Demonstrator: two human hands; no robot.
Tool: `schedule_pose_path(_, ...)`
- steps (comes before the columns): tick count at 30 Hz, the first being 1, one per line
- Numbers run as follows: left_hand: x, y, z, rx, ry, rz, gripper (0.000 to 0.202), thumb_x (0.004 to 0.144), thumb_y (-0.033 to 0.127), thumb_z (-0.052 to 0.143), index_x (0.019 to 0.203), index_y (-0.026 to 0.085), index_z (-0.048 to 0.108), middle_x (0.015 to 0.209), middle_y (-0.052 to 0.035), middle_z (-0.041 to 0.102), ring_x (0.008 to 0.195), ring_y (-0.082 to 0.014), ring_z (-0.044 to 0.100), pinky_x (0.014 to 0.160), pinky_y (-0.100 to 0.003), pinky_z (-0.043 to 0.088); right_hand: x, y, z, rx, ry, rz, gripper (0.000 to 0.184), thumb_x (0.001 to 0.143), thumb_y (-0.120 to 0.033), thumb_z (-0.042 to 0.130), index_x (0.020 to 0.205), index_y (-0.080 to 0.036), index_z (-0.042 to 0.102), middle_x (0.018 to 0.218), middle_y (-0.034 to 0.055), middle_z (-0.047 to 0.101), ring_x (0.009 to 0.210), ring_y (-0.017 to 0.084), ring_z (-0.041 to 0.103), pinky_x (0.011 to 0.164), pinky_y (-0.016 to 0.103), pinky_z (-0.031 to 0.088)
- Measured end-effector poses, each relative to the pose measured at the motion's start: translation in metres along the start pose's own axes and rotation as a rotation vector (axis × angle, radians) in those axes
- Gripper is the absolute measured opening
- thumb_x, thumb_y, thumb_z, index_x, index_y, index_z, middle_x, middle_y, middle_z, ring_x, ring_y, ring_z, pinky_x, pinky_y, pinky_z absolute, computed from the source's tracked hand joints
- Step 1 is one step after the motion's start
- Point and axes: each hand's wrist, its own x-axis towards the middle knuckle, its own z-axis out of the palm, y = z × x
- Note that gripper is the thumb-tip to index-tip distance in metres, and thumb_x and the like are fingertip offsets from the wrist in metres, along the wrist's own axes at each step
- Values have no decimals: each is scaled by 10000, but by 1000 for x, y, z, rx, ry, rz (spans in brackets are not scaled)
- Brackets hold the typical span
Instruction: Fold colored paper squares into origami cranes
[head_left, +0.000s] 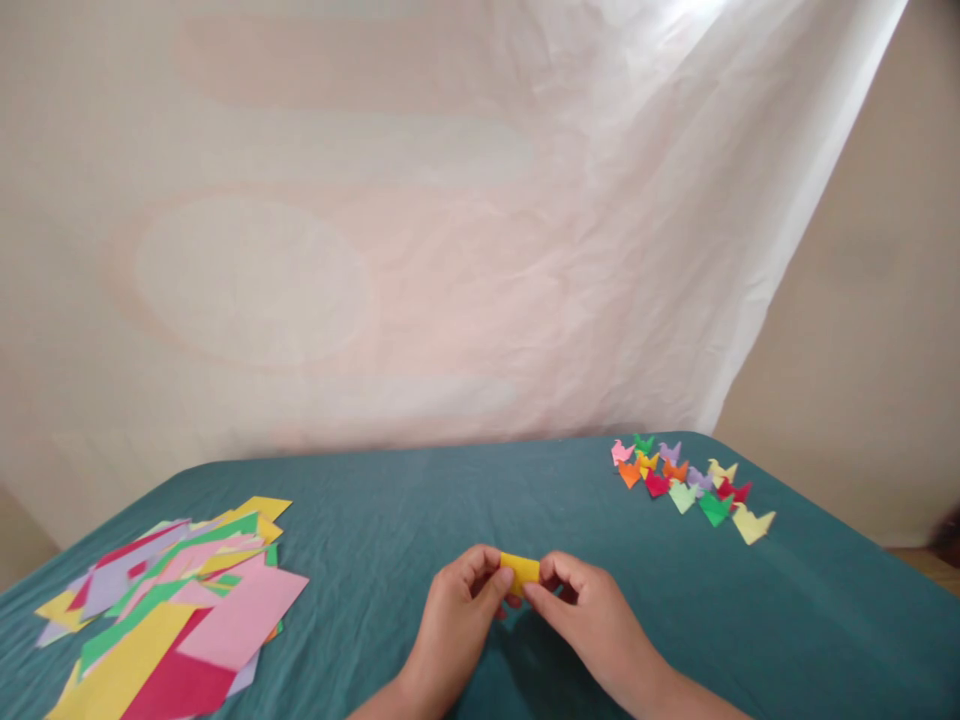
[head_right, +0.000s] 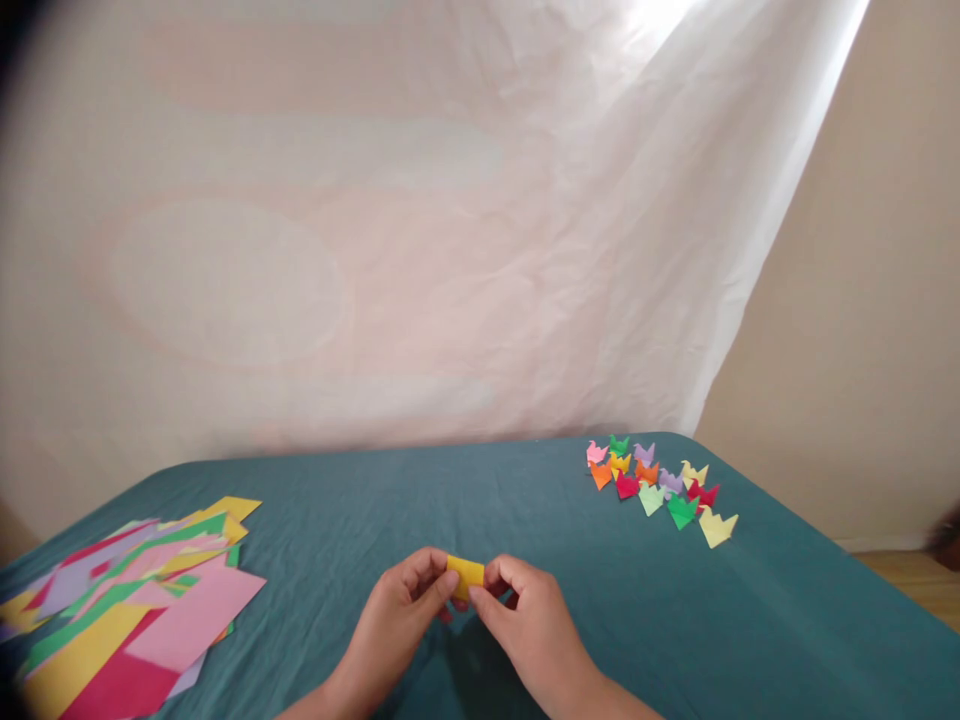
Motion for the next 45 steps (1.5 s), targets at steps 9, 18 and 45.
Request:
schedule_pose_path(9, 2, -4, -6, 32, 73, 8, 281, 729, 414, 647, 680, 138, 650, 633, -29, 616, 613, -139, 539, 601, -226, 418, -3, 2, 2, -52, -1, -83, 168, 798, -264, 561, 671, -168, 614, 639, -12, 599, 599, 123, 534, 555, 203, 376)
schedule_pose_path(18, 10, -1, -17, -46, 121, -34, 336, 694, 478, 672, 686, 143, 672, 627, -17, 608, 571, -113, 484, 578, -210, 389, -3, -5, -6, 98, -36, -34, 219, 842, -362, 531, 836, -174, 644, 766, 16, 649, 672, 144, 565, 581, 211, 405)
schedule_pose_path(45, -3, -8, 0, 268, -190, -81, 221, 775, 302, 528, 676, 130, 624, 604, -14, 625, 558, -130, 554, 541, -211, 397, -5, 13, 3, -111, -12, -197, 183, 884, -267, 509, 738, -189, 588, 687, -20, 601, 646, 120, 553, 614, 205, 376)
